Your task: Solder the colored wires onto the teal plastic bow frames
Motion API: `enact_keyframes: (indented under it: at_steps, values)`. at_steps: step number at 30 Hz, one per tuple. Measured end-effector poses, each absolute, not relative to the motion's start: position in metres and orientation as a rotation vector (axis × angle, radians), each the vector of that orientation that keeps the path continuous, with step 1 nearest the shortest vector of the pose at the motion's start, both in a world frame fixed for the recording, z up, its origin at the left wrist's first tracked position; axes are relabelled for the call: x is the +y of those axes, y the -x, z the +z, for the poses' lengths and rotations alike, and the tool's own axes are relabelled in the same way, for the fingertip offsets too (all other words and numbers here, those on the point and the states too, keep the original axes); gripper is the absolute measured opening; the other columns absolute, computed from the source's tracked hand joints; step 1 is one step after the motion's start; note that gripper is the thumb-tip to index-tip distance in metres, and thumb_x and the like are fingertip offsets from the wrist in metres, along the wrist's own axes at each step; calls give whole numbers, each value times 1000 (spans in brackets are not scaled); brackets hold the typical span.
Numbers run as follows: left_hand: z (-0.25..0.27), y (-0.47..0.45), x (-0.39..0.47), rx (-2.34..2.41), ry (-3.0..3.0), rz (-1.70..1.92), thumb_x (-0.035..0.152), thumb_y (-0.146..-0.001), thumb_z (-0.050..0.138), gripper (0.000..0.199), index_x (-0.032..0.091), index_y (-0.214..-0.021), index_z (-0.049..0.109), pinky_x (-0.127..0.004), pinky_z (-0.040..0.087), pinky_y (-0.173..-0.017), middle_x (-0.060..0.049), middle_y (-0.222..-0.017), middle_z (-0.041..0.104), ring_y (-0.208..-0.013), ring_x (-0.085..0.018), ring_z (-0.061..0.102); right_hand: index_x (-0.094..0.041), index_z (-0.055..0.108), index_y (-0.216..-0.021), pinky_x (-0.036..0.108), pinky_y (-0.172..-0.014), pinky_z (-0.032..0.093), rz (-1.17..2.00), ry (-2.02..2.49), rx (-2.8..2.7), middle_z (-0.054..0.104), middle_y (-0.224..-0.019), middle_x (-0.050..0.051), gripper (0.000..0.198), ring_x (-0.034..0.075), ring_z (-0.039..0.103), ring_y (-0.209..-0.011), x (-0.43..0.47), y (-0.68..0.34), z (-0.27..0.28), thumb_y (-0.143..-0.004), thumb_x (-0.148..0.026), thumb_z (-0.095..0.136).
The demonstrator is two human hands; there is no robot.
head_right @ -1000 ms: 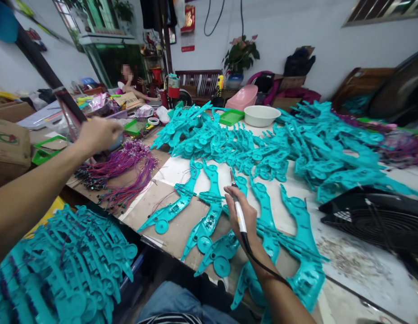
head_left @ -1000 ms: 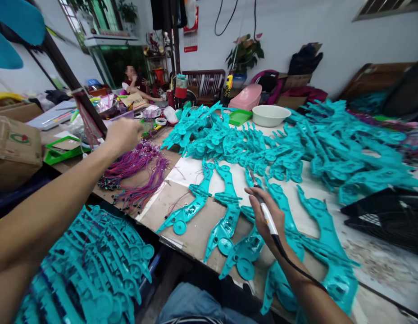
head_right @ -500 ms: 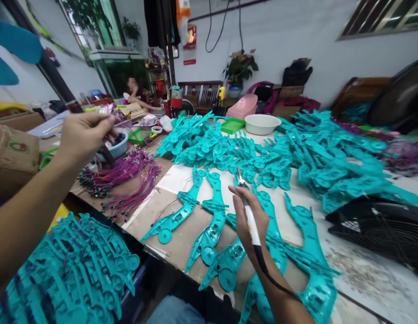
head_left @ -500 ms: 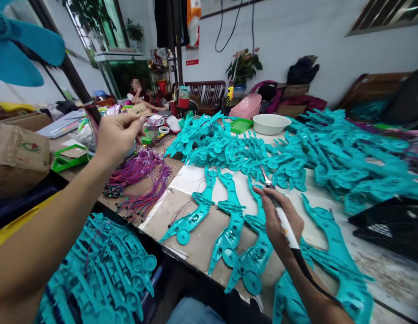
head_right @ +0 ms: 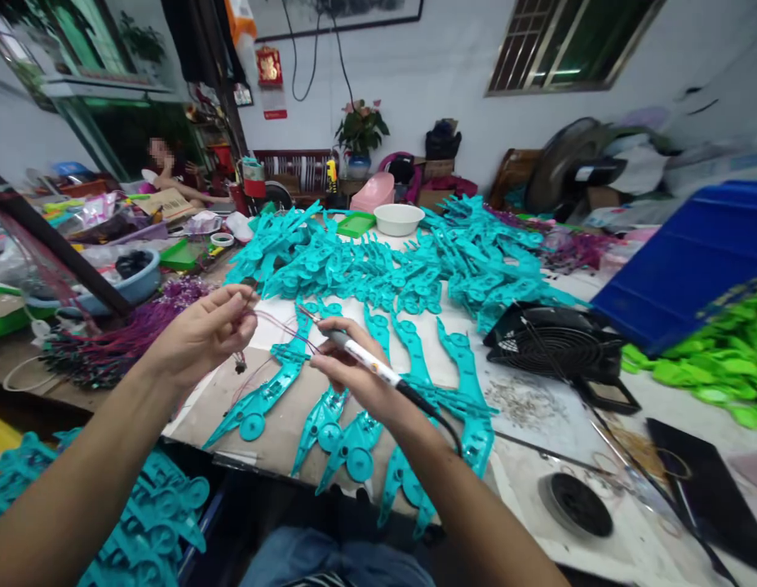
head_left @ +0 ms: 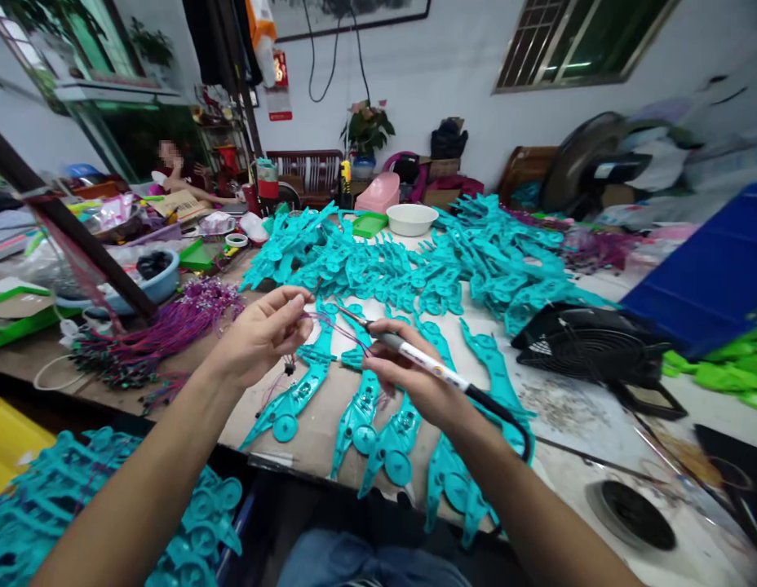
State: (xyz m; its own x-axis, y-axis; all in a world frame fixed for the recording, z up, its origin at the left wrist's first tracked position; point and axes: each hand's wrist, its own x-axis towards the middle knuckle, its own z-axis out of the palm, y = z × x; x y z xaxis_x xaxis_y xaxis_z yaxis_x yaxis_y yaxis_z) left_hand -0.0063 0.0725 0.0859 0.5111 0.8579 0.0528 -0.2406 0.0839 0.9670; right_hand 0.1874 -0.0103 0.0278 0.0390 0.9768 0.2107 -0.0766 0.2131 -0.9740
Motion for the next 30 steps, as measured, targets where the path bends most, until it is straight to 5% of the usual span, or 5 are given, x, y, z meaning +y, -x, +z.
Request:
enact_keyframes:
  at_steps: [5, 9, 15, 24, 30]
  values:
    - [60, 9, 61, 696, -1337, 659, 41, -60, 83, 35, 14, -67, 63, -16, 25, -40, 1, -53, 56, -43, -4, 39, -20, 58, -109, 23, -52, 41, 882, 1260, -1501, 65, -72, -1, 33, 11, 55, -58, -24, -253, 28, -82, -37, 66]
    - [25, -9, 49, 859, -1401, 607, 39, -59, 79, 29, 13, -66, 67, -18, 34, -46, -1, -56, 61, -50, -7, 48, -22, 60, -113, 29, -72, 46, 440, 1376, -1957, 68, -94, 4, 24, 16, 60, -80, 20, -278, 24, -90, -30, 55]
    - [-49, -46, 41, 1141, -1119, 743, 47, -49, 76, 38, 15, -64, 62, -18, 29, -39, 2, -49, 55, -41, -7, 43, -24, 68, -100, 44, -99, 37, 149, 1382, -2280, 66, -91, 6, 25, 23, 55, -99, 93, -255, -15, -88, -11, 51]
    - [-80, -55, 48, 1191, -1039, 777, 52, -47, 75, 43, 14, -65, 64, -20, 28, -44, 4, -46, 51, -42, -7, 38, -22, 66, -106, 30, -80, 52, 519, 1399, -1562, 71, -96, 4, 21, 18, 67, -88, 11, -227, -70, -89, -32, 58]
    - [-73, -46, 53, 1318, -1508, 684, 51, -53, 70, 35, 18, -62, 68, -26, 43, -58, -3, -62, 67, -62, -17, 57, -27, 69, -113, 33, -81, 54, 230, 1577, -1273, 72, -103, 5, 27, 19, 68, -91, -85, -243, -45, -92, -36, 55]
